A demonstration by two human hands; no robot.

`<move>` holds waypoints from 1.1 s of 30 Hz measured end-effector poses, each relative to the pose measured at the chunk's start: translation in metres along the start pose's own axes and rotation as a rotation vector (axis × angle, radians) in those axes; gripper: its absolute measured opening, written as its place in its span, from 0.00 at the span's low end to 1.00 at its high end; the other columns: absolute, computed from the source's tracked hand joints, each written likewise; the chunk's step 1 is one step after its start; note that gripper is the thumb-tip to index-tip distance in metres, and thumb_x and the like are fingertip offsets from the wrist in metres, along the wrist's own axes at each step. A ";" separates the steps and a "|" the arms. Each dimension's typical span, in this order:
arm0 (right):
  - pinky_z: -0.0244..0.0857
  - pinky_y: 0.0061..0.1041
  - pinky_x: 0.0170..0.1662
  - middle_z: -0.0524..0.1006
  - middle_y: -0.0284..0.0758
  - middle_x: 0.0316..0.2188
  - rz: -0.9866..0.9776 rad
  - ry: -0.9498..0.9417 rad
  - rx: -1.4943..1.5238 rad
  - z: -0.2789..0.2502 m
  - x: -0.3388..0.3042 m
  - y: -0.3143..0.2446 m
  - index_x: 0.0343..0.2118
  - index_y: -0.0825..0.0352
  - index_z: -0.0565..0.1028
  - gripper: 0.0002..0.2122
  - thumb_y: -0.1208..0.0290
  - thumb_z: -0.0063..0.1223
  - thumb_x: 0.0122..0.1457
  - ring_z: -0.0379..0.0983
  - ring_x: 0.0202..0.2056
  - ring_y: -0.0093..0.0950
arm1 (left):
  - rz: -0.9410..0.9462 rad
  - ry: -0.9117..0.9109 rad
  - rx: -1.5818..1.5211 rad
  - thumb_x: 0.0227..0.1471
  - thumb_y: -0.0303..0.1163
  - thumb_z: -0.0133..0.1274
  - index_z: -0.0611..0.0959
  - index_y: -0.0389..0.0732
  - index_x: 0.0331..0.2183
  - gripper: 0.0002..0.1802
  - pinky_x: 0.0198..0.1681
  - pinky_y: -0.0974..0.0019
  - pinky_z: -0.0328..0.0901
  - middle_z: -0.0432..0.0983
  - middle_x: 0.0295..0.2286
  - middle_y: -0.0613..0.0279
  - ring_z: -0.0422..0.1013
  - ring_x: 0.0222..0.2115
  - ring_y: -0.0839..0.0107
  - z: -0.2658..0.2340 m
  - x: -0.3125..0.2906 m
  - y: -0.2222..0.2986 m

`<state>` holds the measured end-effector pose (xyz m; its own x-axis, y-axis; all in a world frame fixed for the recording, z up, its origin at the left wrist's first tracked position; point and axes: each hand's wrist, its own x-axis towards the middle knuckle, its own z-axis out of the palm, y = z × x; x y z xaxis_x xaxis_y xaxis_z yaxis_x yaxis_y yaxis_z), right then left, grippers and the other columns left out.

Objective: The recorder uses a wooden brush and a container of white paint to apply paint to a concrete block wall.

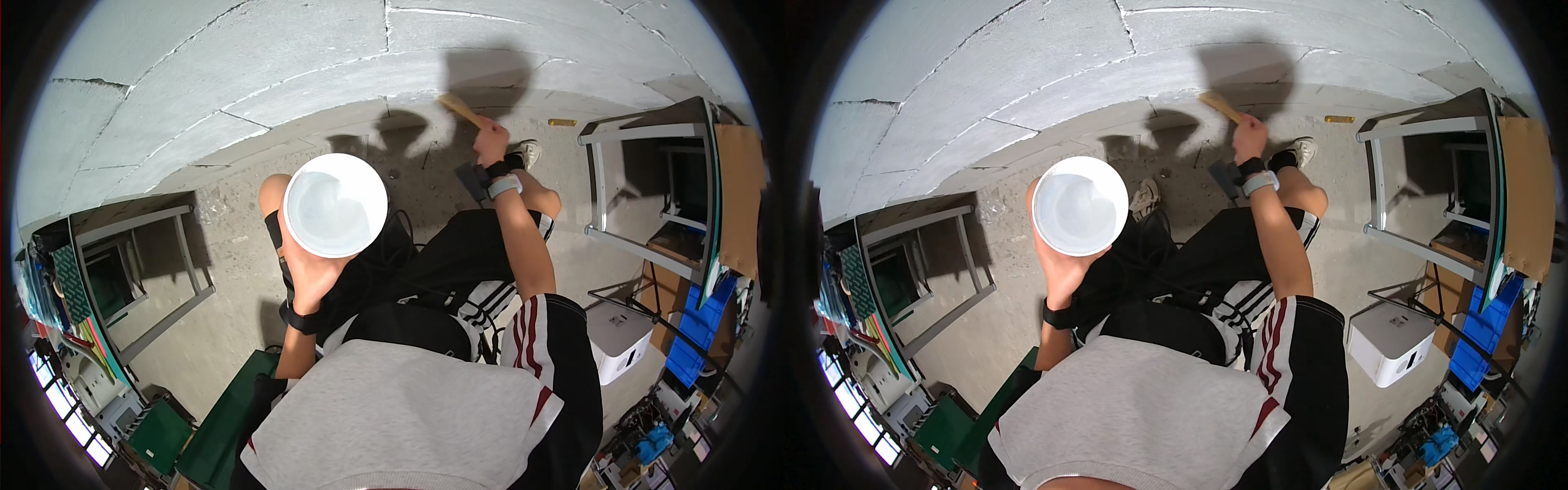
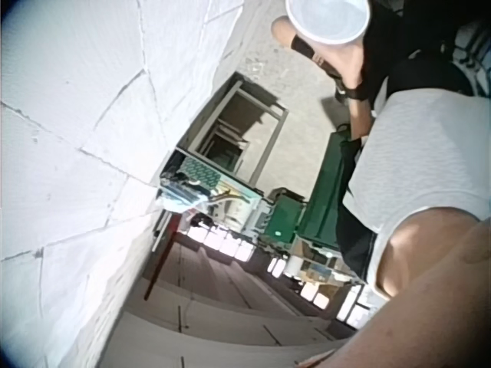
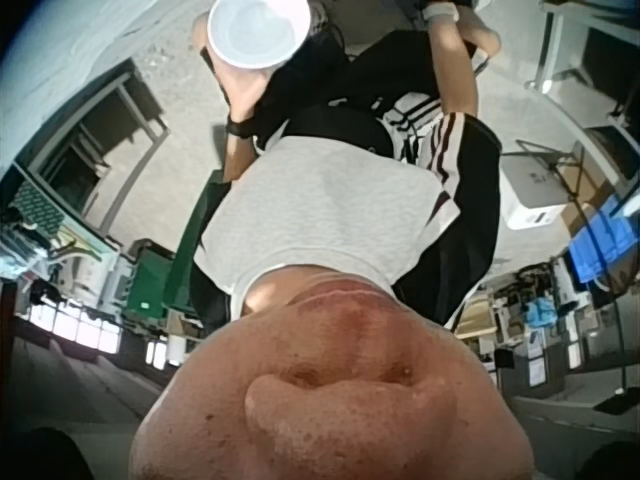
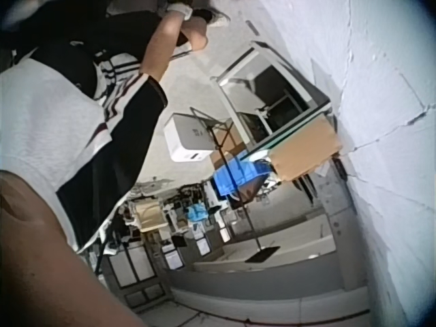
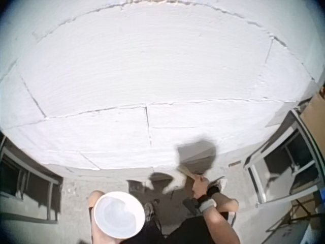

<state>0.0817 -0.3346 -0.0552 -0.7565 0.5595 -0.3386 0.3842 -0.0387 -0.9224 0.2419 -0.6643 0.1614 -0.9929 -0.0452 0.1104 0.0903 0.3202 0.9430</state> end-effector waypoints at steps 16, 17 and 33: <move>0.59 0.24 0.23 0.75 0.29 0.21 0.034 -0.422 -0.036 0.013 -0.052 -0.020 0.45 0.69 0.82 0.14 0.67 0.47 0.67 0.66 0.20 0.19 | 0.050 0.092 0.085 0.29 0.23 0.75 0.60 0.39 0.62 0.60 0.58 0.57 0.66 0.68 0.55 0.53 0.68 0.55 0.60 -0.010 -0.014 0.012; 0.59 0.24 0.23 0.75 0.29 0.21 0.024 -0.437 -0.043 0.008 -0.063 -0.036 0.45 0.69 0.82 0.14 0.67 0.47 0.67 0.66 0.20 0.19 | 0.061 0.095 0.064 0.29 0.23 0.75 0.60 0.39 0.62 0.60 0.58 0.57 0.66 0.68 0.55 0.53 0.68 0.55 0.60 -0.012 -0.015 0.013; 0.41 0.14 0.22 0.65 0.19 0.16 -0.480 -0.813 -0.148 -0.123 -0.246 -0.243 0.46 0.73 0.80 0.12 0.72 0.49 0.68 0.52 0.18 0.08 | 0.277 0.205 0.114 0.30 0.29 0.75 0.61 0.37 0.63 0.59 0.58 0.53 0.64 0.65 0.57 0.46 0.65 0.58 0.51 -0.023 -0.006 0.010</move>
<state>0.2397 -0.3607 0.2752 -0.9654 -0.2606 -0.0067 -0.0421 0.1814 -0.9825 0.2508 -0.6823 0.1768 -0.8947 -0.1266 0.4282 0.3330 0.4498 0.8287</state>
